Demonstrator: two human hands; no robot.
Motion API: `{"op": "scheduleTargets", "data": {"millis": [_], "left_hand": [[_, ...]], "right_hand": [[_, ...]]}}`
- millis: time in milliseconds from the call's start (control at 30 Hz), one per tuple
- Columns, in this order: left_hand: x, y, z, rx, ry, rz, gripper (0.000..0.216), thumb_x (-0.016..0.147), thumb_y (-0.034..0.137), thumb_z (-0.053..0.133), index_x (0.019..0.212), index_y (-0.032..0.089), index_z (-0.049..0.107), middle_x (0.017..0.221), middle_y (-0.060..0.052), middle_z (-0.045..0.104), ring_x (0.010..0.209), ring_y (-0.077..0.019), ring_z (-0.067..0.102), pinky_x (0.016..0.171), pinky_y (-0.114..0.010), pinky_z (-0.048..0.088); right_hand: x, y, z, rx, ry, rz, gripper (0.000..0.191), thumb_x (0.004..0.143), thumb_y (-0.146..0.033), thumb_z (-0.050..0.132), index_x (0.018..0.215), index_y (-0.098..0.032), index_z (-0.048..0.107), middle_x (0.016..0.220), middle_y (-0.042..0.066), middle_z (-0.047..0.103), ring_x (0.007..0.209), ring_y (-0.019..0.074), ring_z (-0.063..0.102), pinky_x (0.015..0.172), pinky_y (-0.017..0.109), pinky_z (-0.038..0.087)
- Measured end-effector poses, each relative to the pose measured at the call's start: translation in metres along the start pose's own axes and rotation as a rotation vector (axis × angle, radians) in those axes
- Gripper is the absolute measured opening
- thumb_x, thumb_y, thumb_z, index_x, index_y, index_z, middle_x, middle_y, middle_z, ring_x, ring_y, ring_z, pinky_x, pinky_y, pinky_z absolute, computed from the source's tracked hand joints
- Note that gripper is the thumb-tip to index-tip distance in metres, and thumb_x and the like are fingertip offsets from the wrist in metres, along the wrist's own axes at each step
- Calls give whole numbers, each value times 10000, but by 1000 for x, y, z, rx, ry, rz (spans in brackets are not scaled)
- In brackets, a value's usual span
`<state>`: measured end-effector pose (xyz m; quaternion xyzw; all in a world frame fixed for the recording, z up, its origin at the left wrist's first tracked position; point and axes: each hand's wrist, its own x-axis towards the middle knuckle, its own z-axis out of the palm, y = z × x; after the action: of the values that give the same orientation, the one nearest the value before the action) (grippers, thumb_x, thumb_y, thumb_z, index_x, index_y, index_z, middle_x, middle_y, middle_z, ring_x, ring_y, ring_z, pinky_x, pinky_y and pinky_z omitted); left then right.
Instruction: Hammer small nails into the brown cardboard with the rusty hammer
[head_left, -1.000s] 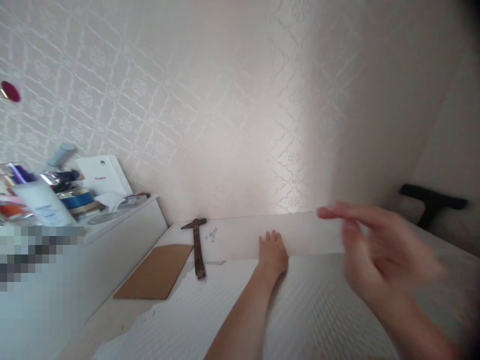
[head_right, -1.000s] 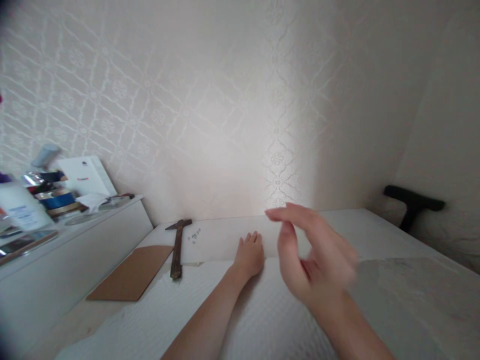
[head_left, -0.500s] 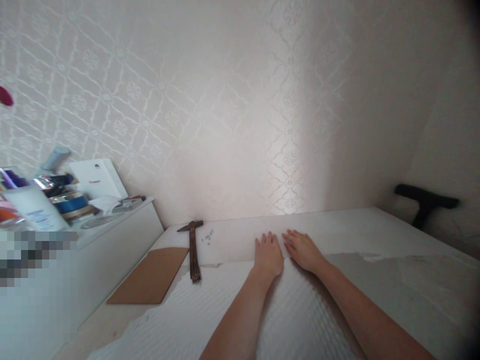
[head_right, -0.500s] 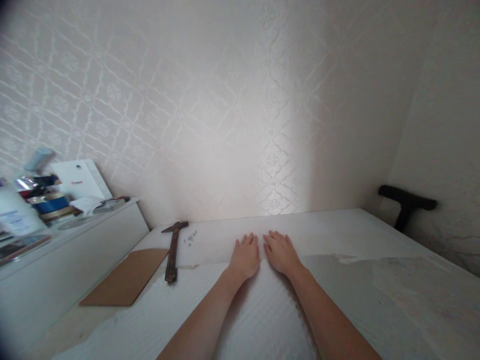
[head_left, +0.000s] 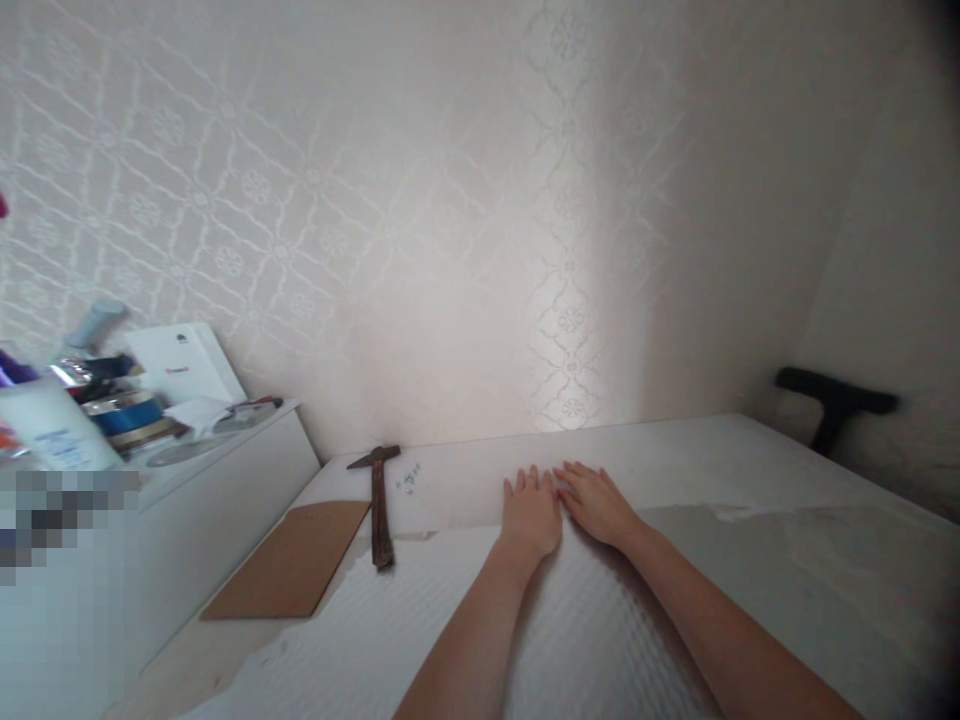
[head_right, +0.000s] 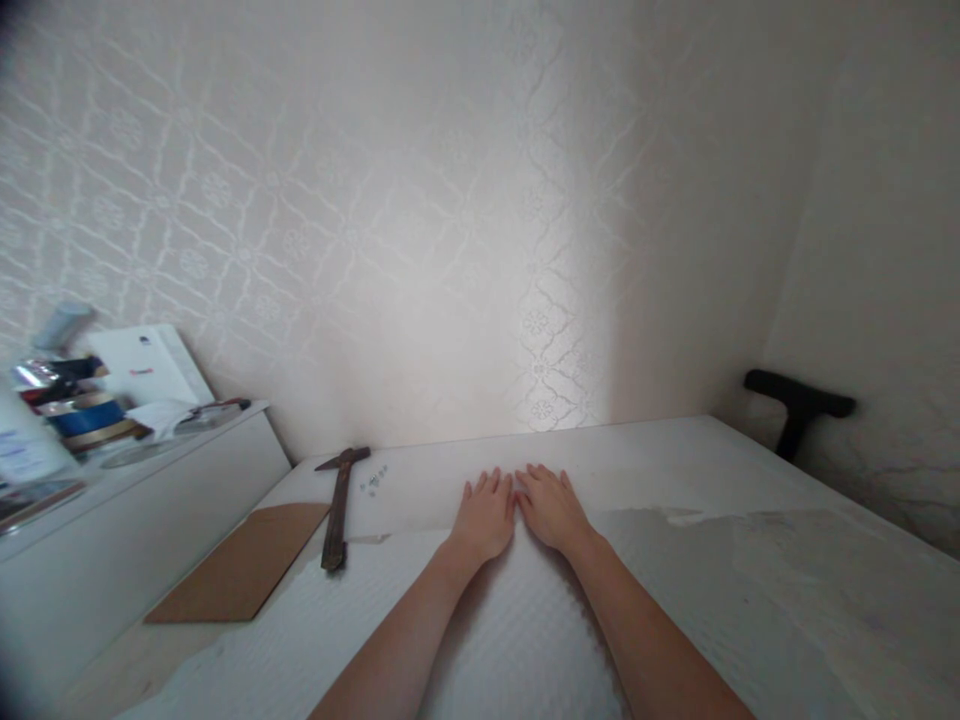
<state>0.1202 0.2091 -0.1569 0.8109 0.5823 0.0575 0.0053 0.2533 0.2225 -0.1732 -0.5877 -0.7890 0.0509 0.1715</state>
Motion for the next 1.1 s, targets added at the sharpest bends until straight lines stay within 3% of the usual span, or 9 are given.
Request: {"op": "scheduleTargets", "data": {"millis": [1100], "left_hand": [[-1,1,1,0,14,15,494,970,296,240,1422,151,377,1494,-166,336,1378,-333,297,1104,-548,260]], "right_hand": [[2,2,-1,47,-52,7,456,905,-224,400,1341,-157,517,1447,163,428,1351,295,353,1084,545,241]]}}
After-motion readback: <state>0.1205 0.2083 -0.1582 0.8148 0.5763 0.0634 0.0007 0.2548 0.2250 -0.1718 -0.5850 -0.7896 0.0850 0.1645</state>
